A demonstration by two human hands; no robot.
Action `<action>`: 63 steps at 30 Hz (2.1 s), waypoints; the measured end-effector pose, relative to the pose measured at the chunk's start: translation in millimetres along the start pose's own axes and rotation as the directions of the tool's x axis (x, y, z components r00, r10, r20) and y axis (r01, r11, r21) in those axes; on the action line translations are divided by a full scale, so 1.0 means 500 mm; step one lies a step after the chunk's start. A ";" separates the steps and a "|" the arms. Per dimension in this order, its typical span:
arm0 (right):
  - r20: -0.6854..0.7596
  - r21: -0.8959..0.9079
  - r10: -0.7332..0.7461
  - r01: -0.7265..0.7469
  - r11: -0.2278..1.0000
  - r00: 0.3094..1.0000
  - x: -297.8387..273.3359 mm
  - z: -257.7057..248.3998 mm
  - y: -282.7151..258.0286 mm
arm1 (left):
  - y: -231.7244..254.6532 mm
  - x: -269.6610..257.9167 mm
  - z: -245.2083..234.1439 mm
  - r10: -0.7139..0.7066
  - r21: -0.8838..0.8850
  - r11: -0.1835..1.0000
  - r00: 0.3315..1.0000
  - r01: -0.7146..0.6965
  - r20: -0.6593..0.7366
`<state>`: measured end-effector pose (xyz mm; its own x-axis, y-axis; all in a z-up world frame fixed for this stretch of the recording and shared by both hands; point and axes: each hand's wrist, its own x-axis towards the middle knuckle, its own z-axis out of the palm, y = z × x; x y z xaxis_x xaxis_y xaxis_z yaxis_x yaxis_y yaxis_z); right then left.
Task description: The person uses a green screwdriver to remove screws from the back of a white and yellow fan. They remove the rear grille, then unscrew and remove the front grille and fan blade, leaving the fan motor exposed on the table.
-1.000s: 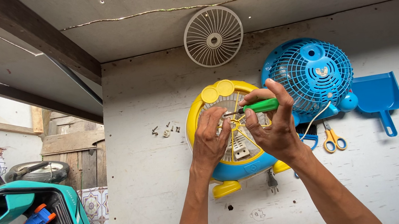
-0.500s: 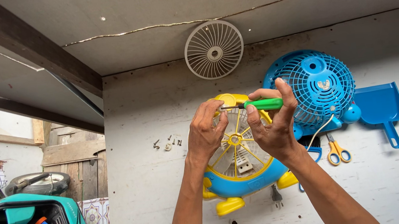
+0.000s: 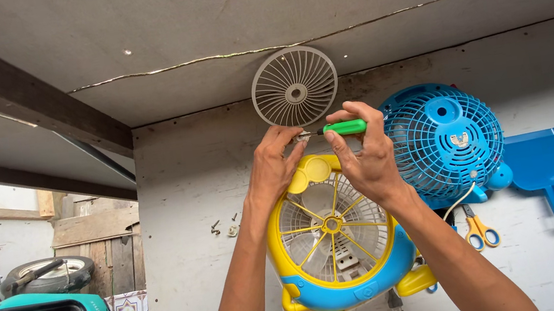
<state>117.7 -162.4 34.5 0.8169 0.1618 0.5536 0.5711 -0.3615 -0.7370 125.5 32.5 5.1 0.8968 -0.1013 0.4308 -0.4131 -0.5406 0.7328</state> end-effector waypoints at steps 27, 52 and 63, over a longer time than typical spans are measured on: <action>0.355 -0.139 0.391 -0.365 0.921 0.849 0.072 0.040 0.087 | -0.226 0.037 0.110 -0.311 -0.009 0.944 0.900 0.329 0.306; -0.019 0.037 0.090 -0.089 0.995 0.996 -0.042 -0.028 -0.003 | 0.078 -0.081 -0.018 -0.055 0.126 0.990 0.996 0.063 -0.067; -0.049 0.054 0.080 -0.078 0.995 0.996 -0.139 -0.083 -0.058 | 0.192 -0.233 0.011 -0.182 0.221 0.958 0.983 0.182 -0.019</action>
<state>41.1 -201.4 33.6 0.8552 0.0869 0.5110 0.5094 -0.3226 -0.7977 -17.8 -12.3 22.4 0.9539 0.0143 0.2998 -0.1980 -0.7207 0.6643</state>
